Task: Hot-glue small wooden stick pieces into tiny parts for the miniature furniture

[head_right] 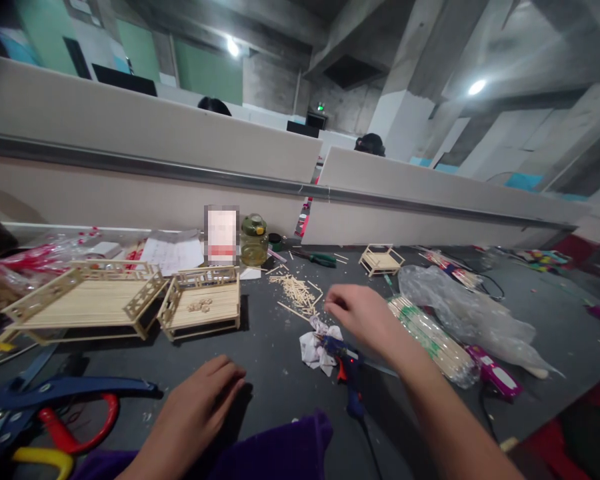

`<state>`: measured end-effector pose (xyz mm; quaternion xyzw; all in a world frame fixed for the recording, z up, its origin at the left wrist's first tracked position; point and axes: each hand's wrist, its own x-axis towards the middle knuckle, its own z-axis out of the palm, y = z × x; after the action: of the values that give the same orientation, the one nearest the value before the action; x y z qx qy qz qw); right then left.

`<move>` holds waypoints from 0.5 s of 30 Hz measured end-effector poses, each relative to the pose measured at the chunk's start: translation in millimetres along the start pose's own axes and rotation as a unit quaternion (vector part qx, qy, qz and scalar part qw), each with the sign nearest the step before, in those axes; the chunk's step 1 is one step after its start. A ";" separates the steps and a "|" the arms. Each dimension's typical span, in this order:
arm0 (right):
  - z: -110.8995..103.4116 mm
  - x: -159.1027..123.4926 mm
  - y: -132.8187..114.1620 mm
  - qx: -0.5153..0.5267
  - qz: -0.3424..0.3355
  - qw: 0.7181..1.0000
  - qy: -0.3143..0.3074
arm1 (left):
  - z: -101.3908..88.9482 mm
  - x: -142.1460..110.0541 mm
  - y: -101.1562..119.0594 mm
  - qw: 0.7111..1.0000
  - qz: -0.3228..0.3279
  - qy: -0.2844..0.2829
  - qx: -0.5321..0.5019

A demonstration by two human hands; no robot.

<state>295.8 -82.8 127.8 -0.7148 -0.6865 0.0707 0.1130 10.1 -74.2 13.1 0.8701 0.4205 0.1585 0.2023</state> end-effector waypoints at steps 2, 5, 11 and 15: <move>0.8 41.4 -6.0 -0.017 -0.070 0.995 -0.075 | -0.2 0.0 0.0 1.000 0.000 -0.006 -0.001; 24.1 91.2 -9.8 -0.089 -0.132 0.967 -0.198 | -0.4 -0.3 -0.6 1.000 -0.010 -0.014 0.001; 76.1 132.6 -14.0 -0.146 -0.136 0.942 -0.271 | 3.5 -1.2 -7.5 1.000 0.008 0.022 -0.008; 92.8 136.2 -16.8 -0.176 -0.141 0.935 -0.273 | 5.5 -2.3 -10.3 0.999 0.030 0.037 -0.026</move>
<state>262.2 59.6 50.0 -0.5724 -0.7861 0.1244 -0.1974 4.3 -71.4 3.0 0.8701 0.3975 0.2074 0.2045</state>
